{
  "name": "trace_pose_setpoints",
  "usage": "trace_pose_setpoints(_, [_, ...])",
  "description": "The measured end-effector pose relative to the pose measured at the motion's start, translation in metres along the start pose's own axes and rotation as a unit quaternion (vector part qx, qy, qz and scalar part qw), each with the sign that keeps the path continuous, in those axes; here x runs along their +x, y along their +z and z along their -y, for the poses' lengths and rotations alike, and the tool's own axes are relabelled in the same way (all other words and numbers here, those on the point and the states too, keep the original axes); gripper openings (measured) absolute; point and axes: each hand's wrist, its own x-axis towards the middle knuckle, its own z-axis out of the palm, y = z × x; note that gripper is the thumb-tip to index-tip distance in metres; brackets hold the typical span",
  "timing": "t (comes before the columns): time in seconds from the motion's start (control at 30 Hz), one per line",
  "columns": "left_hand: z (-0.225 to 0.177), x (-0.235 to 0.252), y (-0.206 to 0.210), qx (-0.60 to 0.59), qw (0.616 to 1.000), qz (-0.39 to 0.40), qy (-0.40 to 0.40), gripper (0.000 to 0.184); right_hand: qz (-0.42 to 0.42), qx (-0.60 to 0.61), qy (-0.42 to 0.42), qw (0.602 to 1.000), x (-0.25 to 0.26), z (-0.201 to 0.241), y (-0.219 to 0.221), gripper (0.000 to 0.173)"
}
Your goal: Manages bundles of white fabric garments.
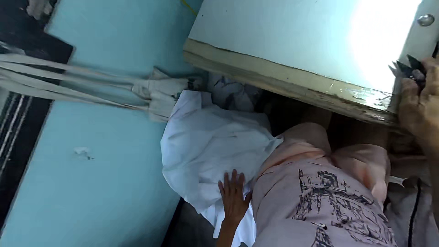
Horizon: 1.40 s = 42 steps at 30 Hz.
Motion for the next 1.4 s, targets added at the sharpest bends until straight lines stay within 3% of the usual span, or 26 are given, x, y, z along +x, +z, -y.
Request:
trace_pose_setpoints(0.1, [0.015, 0.017, 0.019, 0.048, 0.998, -0.038, 0.008, 0.065, -0.022, 0.009, -0.001, 1.000, -0.002, 0.006, -0.003, 0.051])
trace_pose_setpoints(0.33, [0.007, 0.069, 0.024, 0.023, 0.999, -0.036, 0.010, 0.066, -0.072, -0.003, -0.012, 0.997, -0.011, 0.012, -0.005, 0.048])
trace_pose_setpoints(0.53, [0.008, 0.070, 0.027, 0.016, 0.999, -0.045, 0.009, 0.065, -0.103, 0.014, -0.040, 0.994, -0.012, 0.017, -0.009, 0.043])
trace_pose_setpoints(0.87, [0.009, 0.069, 0.030, 0.038, 0.998, -0.043, 0.011, 0.065, -0.095, 0.027, -0.017, 0.995, -0.014, 0.023, -0.011, 0.039])
trace_pose_setpoints(1.2, [0.004, 0.074, 0.027, 0.071, 0.997, 0.011, -0.003, 0.077, -0.110, 0.005, -0.093, 0.990, -0.015, 0.018, -0.009, 0.031])
trace_pose_setpoints(1.4, [-0.003, 0.080, 0.017, 0.058, 0.995, 0.079, -0.029, 0.097, -0.097, -0.006, -0.140, 0.985, -0.014, 0.027, -0.017, 0.030])
